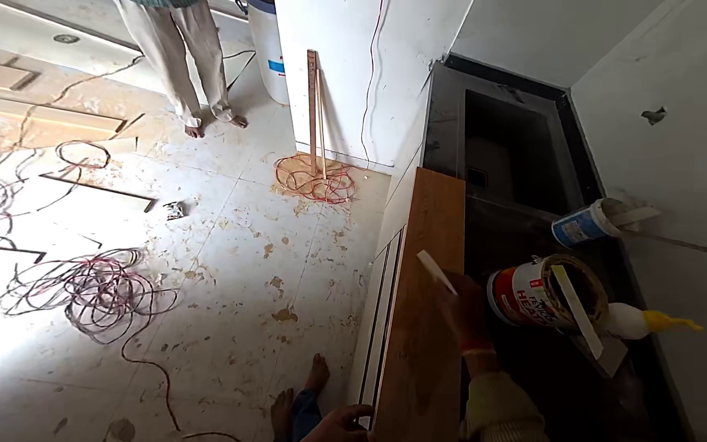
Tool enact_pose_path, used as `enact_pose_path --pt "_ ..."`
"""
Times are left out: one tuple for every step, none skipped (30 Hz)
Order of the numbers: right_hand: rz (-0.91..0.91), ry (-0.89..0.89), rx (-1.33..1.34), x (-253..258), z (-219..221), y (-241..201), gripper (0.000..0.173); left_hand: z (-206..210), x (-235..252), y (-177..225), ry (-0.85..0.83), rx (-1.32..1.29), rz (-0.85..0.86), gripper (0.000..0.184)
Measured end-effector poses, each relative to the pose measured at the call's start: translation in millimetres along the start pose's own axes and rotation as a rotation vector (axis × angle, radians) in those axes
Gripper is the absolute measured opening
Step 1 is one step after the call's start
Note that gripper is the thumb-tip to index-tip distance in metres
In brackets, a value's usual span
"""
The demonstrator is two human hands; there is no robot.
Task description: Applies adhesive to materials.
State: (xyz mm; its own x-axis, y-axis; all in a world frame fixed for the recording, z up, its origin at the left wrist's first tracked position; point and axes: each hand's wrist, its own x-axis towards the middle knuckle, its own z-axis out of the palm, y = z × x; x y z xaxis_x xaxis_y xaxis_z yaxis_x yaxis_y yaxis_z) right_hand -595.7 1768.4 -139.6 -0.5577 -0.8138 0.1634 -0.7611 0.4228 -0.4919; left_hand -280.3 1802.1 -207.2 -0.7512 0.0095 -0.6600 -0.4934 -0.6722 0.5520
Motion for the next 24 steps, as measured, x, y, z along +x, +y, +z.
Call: enact_pose_path --pt "0.025 -0.018 -0.008 8 2 7 0.014 0 1 -1 -0.008 0.003 0.012 0.051" --pt "0.019 -0.056 -0.015 12 3 11 0.014 0 3 -1 -0.015 0.006 0.026 0.053" --pt "-0.015 -0.090 -0.014 11 6 14 0.014 -1 3 -3 -0.021 0.009 0.034 0.055" --pt "-0.052 -0.112 -0.002 5 9 15 0.014 -1 2 -5 -0.027 0.009 0.039 0.058" --pt "-0.099 -0.124 0.009 -4 12 16 0.015 -2 1 -6 -0.037 0.010 0.042 0.062" --pt "-0.136 -0.143 0.017 -17 14 13 0.017 -2 1 -6 -0.044 0.014 0.046 0.065" --pt "-0.159 -0.162 0.026 -35 16 9 0.019 -3 1 -6 -0.051 0.019 0.053 0.066" --pt "-0.158 -0.201 0.023 -56 18 2 0.021 -3 1 -6 -0.057 0.025 0.057 0.066" --pt "-0.134 -0.283 0.032 -78 15 -10 0.026 -4 1 -5 -0.059 0.031 0.062 0.067" --pt "-0.110 -0.380 0.056 -100 10 -24 0.028 -4 1 -4 -0.057 0.035 0.063 0.068" --pt "-0.126 -0.415 0.083 -120 8 -31 0.028 -3 1 -6 -0.056 0.040 0.066 0.069" --pt "-0.142 -0.422 0.132 -135 5 -32 0.030 -3 2 -7 -0.059 0.049 0.075 0.070" --pt "-0.166 -0.349 0.188 -142 3 -27 0.028 -4 2 -8 -0.062 0.054 0.086 0.070" --pt "-0.141 -0.243 0.231 -142 -1 -18 0.022 -4 2 -10 -0.060 0.044 0.091 0.068" --pt "-0.091 -0.124 0.242 -136 -7 -10 0.019 -4 2 -13 -0.052 0.026 0.091 0.064" --pt "-0.058 -0.024 0.201 -127 -13 -1 0.019 -4 2 -15 -0.035 -0.002 0.082 0.057" --pt "-0.038 0.018 0.155 -125 -15 7 0.020 -3 2 -18 -0.006 -0.045 0.061 0.050" --pt "-0.033 0.000 0.117 -133 -14 12 0.022 -1 0 -23 0.031 -0.095 0.034 0.043" --pt "-0.053 -0.053 0.090 -148 -11 10 0.023 1 0 -27 0.070 -0.139 0.018 0.038" --pt "-0.118 -0.096 0.063 -165 -6 5 0.026 1 2 -30 0.105 -0.168 0.021 0.035" --pt "-0.190 -0.125 0.068 -178 -2 0 0.029 1 3 -35 0.123 -0.193 0.033 0.034" --pt "-0.240 -0.136 0.094 -186 -2 -3 0.031 2 2 -40 0.128 -0.218 0.045 0.033" --pt "-0.236 -0.127 0.124 -185 -5 -5 0.031 3 0 -47 0.126 -0.239 0.054 0.033" --pt "-0.187 -0.098 0.139 -174 -11 -5 0.027 5 -2 -52 0.120 -0.253 0.061 0.034"
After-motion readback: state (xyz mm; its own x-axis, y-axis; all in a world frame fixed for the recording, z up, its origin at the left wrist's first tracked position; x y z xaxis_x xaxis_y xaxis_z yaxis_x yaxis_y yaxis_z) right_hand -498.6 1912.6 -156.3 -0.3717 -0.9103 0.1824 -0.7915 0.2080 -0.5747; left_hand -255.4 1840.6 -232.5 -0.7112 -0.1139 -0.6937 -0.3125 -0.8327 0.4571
